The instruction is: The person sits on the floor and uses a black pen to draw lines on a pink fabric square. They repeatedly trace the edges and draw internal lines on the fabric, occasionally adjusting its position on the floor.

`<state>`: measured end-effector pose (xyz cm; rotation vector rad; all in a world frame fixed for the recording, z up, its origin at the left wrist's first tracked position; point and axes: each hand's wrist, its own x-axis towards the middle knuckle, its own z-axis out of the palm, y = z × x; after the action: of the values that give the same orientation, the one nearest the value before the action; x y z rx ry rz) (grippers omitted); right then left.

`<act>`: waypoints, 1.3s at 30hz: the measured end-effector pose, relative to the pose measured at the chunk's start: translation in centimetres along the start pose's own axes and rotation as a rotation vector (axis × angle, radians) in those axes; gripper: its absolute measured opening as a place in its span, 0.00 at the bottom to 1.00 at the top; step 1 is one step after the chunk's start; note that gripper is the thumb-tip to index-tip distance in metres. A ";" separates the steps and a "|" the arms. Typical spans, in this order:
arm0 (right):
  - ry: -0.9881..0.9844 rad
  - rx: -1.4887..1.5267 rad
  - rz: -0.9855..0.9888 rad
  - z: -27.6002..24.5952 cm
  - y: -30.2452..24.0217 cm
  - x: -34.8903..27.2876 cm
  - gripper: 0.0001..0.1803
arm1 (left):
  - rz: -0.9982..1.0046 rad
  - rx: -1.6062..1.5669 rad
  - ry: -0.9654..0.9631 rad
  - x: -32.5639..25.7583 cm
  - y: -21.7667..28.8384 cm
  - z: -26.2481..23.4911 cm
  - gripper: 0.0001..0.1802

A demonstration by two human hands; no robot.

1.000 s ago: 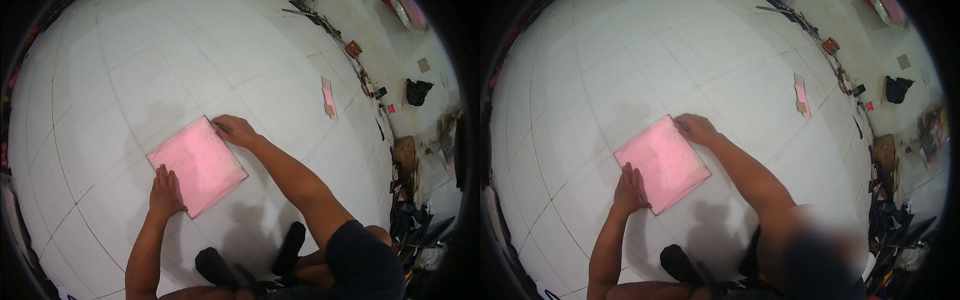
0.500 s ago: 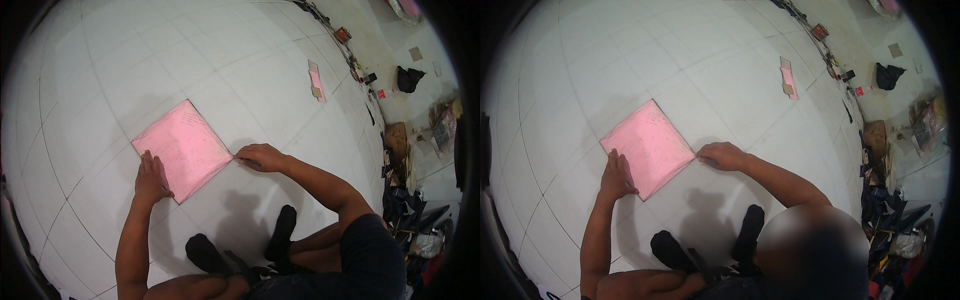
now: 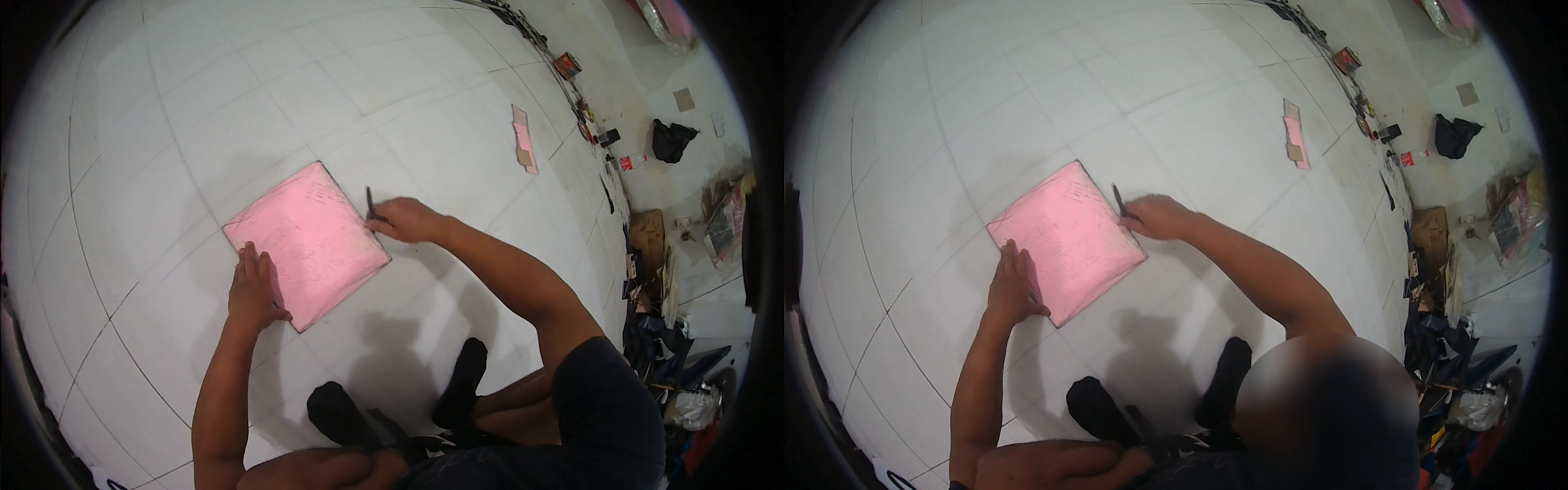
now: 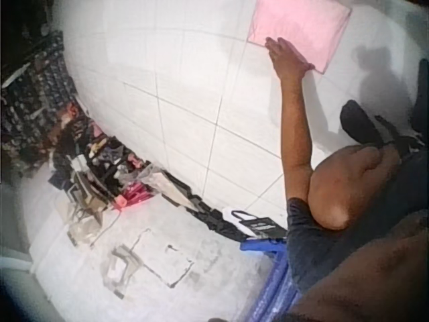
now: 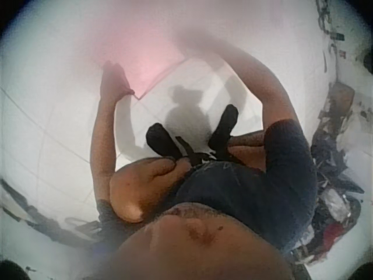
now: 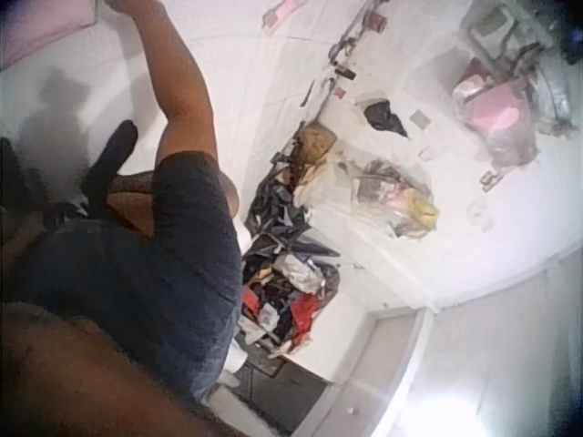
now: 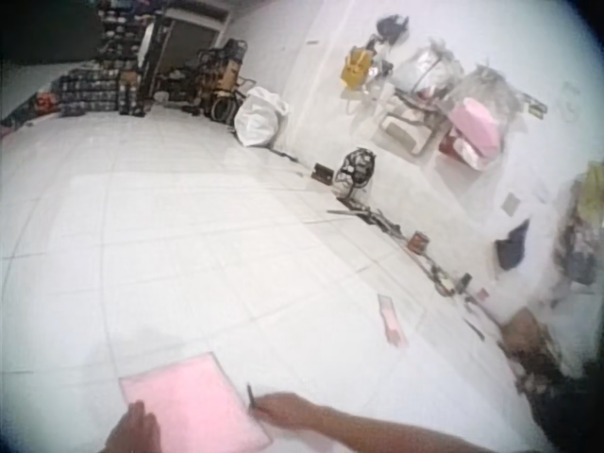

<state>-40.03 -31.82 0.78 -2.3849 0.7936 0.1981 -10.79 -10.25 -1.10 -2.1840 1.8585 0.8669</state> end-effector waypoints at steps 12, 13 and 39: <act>0.224 -0.004 0.236 -4.0 -2.6 14.3 0.19 | 0.035 -0.001 0.011 -0.2 0.1 0.1 0.72; 0.301 0.019 0.204 -4.1 -2.4 14.5 0.18 | 0.047 -0.026 0.029 0.1 0.0 0.8 0.74; 0.013 -0.258 -0.263 5.1 -0.7 1.9 0.36 | -0.116 -0.255 0.577 -4.3 -0.9 7.8 0.44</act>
<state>-37.83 -29.32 -3.55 -2.7072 0.4755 0.1859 -12.82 -2.76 -5.60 -2.9095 1.8899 0.5041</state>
